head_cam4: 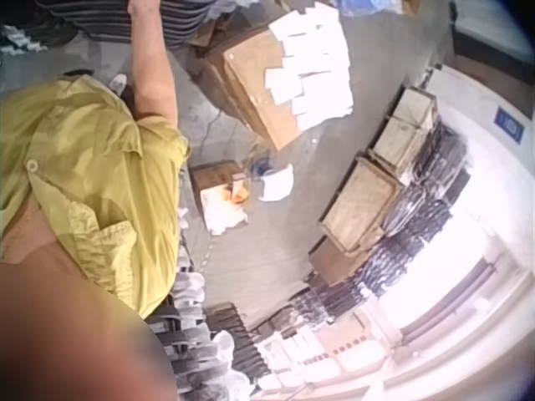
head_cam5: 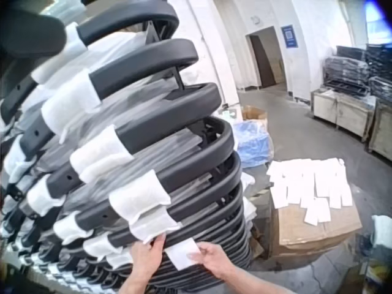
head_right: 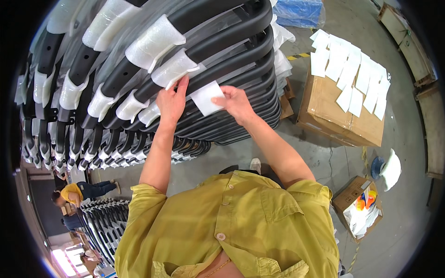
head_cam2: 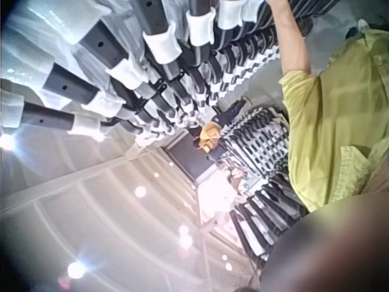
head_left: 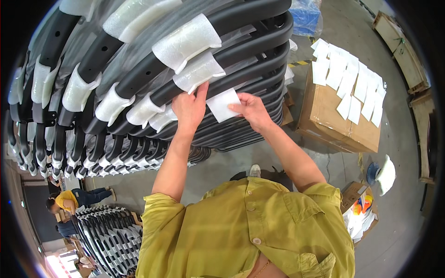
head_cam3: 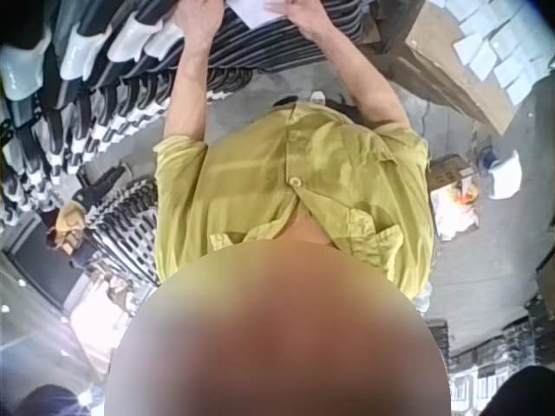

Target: Wrapping foam protection around the top rails of stacked chair frames.

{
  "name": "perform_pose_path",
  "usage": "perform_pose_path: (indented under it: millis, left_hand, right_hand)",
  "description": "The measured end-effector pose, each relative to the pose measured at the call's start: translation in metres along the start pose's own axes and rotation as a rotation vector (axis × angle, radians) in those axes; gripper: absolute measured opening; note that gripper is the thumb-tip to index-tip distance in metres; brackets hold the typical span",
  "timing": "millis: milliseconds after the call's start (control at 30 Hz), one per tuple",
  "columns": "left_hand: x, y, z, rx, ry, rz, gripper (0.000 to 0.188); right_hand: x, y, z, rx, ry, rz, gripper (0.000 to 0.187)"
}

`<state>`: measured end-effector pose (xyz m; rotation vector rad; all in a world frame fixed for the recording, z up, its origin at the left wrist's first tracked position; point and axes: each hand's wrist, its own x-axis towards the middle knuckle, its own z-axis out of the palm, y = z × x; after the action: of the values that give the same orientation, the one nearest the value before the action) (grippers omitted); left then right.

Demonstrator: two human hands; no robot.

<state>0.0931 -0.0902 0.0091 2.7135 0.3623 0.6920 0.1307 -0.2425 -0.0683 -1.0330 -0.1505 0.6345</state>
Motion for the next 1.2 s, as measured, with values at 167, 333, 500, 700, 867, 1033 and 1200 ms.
perform_pose_path:
  millis: [167,333,500,700,867,1033,1200]
  left_hand:
    - [-0.012,-0.004,0.009,-0.091,0.296,0.293,0.016]
    - [-0.02,0.003,0.001,-0.062,0.379,0.5,0.01]
    - [-0.021,-0.009,-0.007,-0.08,0.218,0.82,0.013]
    - [-0.008,-0.018,0.007,-0.076,0.25,0.946,0.018]
    - [-0.008,-0.012,0.017,-0.027,0.328,0.785,0.033]
    - [-0.013,-0.008,0.017,0.083,0.294,0.659,0.038]
    - [-0.014,-0.01,0.012,-0.013,0.192,0.644,0.045]
  right_hand:
    - [0.001,0.013,0.001,-0.024,-0.016,0.089,0.018]
    - [0.002,-0.017,0.02,0.023,-0.009,0.11,0.016]
    - [0.016,-0.03,0.028,-0.101,0.065,0.139,0.014]
    - [0.003,-0.012,0.025,0.078,-0.008,0.012,0.02]
    - [-0.009,-0.001,0.017,0.058,0.044,0.155,0.013]
    - [-0.025,-0.019,0.027,-0.148,0.059,0.209,0.021]
    - [-0.012,-0.052,0.051,-0.287,0.008,-0.073,0.027]
